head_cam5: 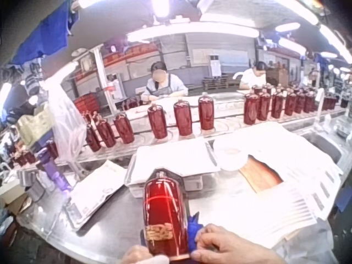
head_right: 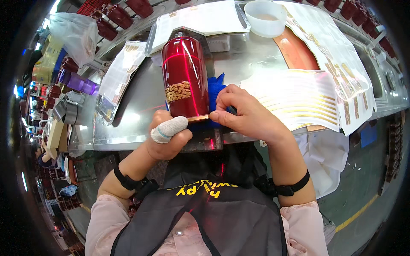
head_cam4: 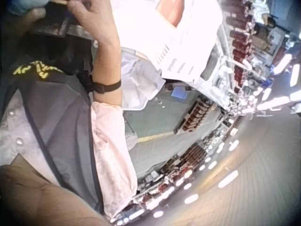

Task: Manually applying decorative labels and stickers to red wine or spirit bottles on an assembly line.

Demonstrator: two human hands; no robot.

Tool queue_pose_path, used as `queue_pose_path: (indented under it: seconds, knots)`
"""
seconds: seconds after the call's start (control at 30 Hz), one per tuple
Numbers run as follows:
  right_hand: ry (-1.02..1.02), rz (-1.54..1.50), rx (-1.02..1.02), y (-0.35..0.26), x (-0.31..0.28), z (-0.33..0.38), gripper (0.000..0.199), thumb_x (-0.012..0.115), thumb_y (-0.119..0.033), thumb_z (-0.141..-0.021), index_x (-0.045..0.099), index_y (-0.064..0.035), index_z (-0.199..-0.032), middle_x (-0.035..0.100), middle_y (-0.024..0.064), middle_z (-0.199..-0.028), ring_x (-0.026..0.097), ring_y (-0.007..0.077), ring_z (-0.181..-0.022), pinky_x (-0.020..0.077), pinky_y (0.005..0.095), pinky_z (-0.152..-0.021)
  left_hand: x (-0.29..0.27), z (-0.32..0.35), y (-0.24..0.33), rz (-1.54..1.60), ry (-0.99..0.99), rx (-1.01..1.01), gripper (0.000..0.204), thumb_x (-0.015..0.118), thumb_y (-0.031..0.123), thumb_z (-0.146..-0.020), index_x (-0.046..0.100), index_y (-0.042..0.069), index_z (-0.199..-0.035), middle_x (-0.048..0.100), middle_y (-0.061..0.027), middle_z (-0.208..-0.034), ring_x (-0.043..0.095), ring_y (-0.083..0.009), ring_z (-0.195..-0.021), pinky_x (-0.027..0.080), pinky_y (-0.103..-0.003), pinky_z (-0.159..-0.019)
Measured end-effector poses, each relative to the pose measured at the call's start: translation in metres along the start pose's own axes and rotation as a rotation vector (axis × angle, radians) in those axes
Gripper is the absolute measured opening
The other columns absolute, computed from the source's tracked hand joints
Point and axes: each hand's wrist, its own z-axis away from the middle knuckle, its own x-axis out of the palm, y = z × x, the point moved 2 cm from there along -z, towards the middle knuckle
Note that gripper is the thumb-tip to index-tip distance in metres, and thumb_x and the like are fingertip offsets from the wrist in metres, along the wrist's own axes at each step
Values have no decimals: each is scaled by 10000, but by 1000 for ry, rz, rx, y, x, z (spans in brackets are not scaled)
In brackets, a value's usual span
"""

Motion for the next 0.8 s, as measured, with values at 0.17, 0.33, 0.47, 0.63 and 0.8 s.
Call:
queue_pose_path:
  seconds: [0.17,0.33,0.47,0.63,0.8]
  knots:
    - [9,-4,-16,3,0,0,249,684,-228,-894,532,-50,-810,490,56,-1011,459,153,-930,377,273,-846,-3,-15,6,-178,78,236,335,756,70,-618,657,132,-932,587,7,-1048,505,-169,-769,412,-343,-671]
    - [21,-7,2,2,0,2,249,684,-225,-893,531,-49,-808,487,54,-1009,458,151,-933,376,272,-848,5,-19,2,-103,104,312,262,681,173,-556,656,158,-817,578,10,-1067,478,-210,-835,386,-367,-714]
    - [2,-9,-8,-3,1,-1,253,686,-227,-892,528,-49,-806,478,49,-1003,451,150,-925,375,271,-845,-1,0,0,-65,8,146,276,742,56,-575,662,161,-819,586,-4,-1025,513,-182,-786,400,-349,-668]
    - [10,-4,-24,3,1,0,258,685,-230,-892,524,-50,-802,472,48,-1004,448,151,-920,373,269,-839,-5,-19,8,-171,85,247,288,749,81,-577,663,155,-841,576,15,-1092,499,-167,-777,404,-345,-686]
    - [12,-35,30,3,2,0,270,689,-242,-892,521,-51,-799,470,47,-1003,445,151,-917,370,265,-834,-1,-17,4,-139,64,265,257,740,105,-573,662,154,-813,584,2,-1070,490,-174,-762,399,-345,-676]
